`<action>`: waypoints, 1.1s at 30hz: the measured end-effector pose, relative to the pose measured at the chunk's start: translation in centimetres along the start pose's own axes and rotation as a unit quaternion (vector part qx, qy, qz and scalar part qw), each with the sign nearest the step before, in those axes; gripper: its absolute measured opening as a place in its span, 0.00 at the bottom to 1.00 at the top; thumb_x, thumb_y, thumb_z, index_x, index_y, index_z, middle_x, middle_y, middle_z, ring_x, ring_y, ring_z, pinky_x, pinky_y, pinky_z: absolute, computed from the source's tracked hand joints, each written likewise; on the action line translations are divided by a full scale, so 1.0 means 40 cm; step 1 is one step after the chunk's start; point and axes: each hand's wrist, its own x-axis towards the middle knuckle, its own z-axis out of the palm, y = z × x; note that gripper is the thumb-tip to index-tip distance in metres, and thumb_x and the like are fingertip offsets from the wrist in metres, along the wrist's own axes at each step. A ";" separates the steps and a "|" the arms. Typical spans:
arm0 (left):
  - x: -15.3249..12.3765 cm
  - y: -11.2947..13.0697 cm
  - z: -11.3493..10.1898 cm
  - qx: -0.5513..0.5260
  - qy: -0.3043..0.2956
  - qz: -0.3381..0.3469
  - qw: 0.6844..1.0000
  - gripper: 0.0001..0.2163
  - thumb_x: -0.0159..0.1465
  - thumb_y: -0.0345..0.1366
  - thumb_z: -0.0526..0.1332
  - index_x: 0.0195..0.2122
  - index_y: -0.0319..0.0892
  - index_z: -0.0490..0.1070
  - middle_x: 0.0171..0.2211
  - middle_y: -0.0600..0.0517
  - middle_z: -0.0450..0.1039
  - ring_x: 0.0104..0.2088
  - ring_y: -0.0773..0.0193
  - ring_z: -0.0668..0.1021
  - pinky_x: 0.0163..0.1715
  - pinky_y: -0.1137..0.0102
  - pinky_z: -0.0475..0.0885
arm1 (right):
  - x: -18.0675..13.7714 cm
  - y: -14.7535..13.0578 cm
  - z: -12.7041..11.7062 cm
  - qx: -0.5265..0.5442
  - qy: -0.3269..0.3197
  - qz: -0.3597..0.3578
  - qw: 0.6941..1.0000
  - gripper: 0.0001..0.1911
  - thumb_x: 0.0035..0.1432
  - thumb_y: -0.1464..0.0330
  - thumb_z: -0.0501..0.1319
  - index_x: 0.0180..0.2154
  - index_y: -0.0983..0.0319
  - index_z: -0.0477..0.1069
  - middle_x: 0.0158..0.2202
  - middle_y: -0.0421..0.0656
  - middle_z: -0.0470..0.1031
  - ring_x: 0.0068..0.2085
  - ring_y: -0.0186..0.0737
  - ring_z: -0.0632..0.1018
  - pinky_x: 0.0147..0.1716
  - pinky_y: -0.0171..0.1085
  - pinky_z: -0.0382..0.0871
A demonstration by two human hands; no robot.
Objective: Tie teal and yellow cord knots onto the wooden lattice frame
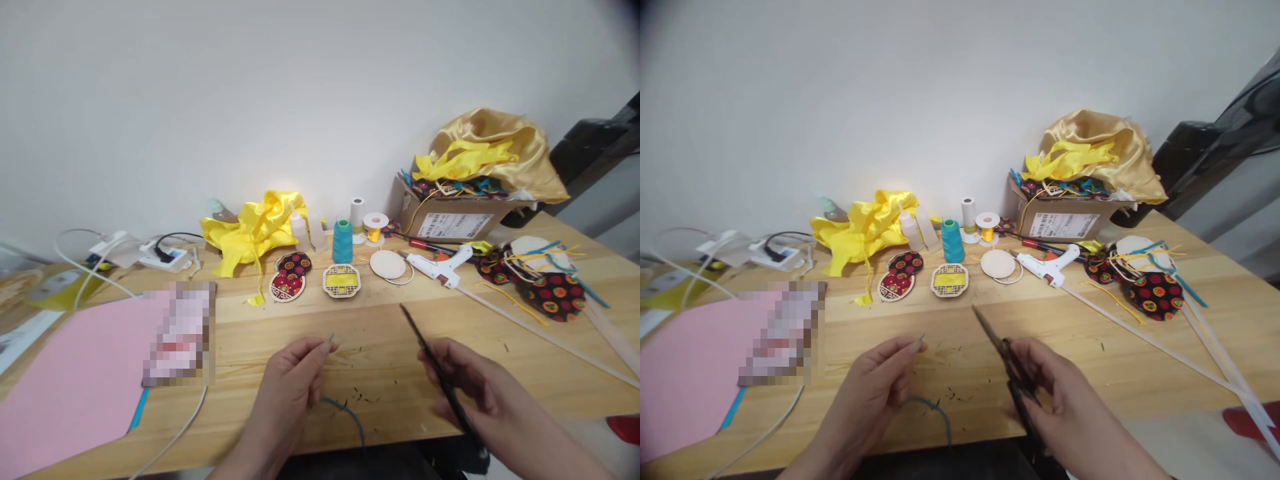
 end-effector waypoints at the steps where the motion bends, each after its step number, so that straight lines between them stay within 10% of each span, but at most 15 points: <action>1: 0.000 0.001 0.001 0.000 -0.001 0.001 1.000 0.12 0.49 0.41 0.66 0.27 0.36 0.75 0.10 0.62 0.52 0.14 0.76 0.53 0.14 0.77 0.47 | -0.002 -0.011 0.008 0.017 -0.021 0.004 1.000 0.10 0.46 0.71 0.57 0.35 0.59 0.65 0.35 0.43 0.72 0.38 0.40 0.73 0.35 0.33 0.68; 14: 0.005 0.006 -0.001 -0.023 0.000 0.014 1.000 0.11 0.49 0.41 0.66 0.27 0.37 0.74 0.11 0.62 0.53 0.14 0.76 0.53 0.14 0.77 0.46 | 0.019 -0.075 0.041 0.014 -0.182 0.055 0.982 0.02 0.46 0.71 0.58 0.25 0.62 0.64 0.21 0.34 0.59 0.24 0.28 0.57 0.20 0.29 0.48; 33: -0.010 -0.004 0.000 0.064 -0.032 0.027 0.997 0.12 0.53 0.42 0.63 0.31 0.38 0.75 0.12 0.61 0.55 0.15 0.75 0.54 0.14 0.76 0.47 | 0.078 -0.048 0.062 0.004 -0.187 0.007 0.982 0.18 0.54 0.56 0.56 0.24 0.63 0.62 0.21 0.34 0.56 0.23 0.27 0.56 0.20 0.30 0.47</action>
